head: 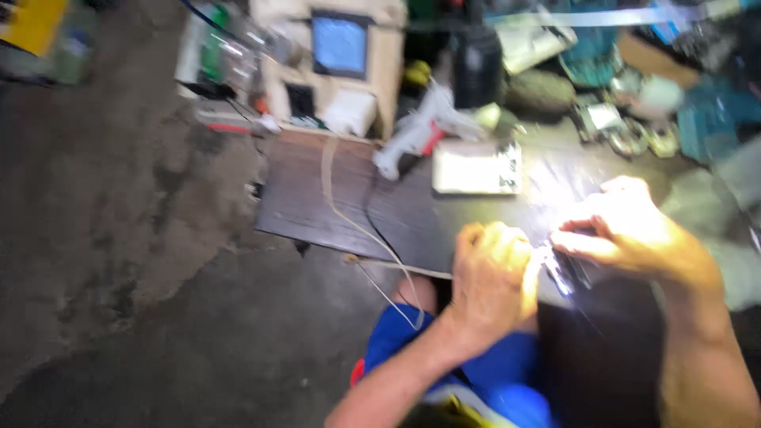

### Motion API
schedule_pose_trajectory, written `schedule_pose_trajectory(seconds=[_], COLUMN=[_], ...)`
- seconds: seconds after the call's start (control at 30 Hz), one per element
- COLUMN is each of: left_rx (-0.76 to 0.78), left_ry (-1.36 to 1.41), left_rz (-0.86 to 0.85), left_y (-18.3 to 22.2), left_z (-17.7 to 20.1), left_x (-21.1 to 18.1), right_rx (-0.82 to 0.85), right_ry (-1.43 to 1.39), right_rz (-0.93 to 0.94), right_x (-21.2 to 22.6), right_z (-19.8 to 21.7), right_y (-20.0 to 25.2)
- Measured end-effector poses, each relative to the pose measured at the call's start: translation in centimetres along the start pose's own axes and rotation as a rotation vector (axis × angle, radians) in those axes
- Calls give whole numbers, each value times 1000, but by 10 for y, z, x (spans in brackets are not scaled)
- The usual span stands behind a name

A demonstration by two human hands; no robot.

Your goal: Unpacking a small electronic module and testing its circuitry using a digital multimeter.

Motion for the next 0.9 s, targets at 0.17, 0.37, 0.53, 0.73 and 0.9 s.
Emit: schedule_pose_trajectory(seconds=[0.17,0.37,0.53,0.73,0.9], left_rx=[37,-35,-26,-27,28], left_ry=[68,45,60,61,54], left_rz=[-12,-1,13,31,-13], left_y=[1,6,8,8,-2], left_z=[-10,-18,-19,-19,-4], left_x=[5,8,9,9,3], right_rx=[-343,-176,43,73,-170], right_ry=[185,85,-75,-66,43], right_rz=[387,194,41,32,205], right_x=[-4,-11,-9,-10,-2], right_z=[-20,-27,-23,-27,-23], right_y=[17,5,-2,-1,2])
Point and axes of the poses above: each hand's wrist, its own y-axis away from the middle knuckle, its own z-axis out of the back of the hand, x = y × z, the point moved 7 cm from there along -y, towards the middle knuckle, and after that the axes turned 1 degree about y, right-handed, at the moved point
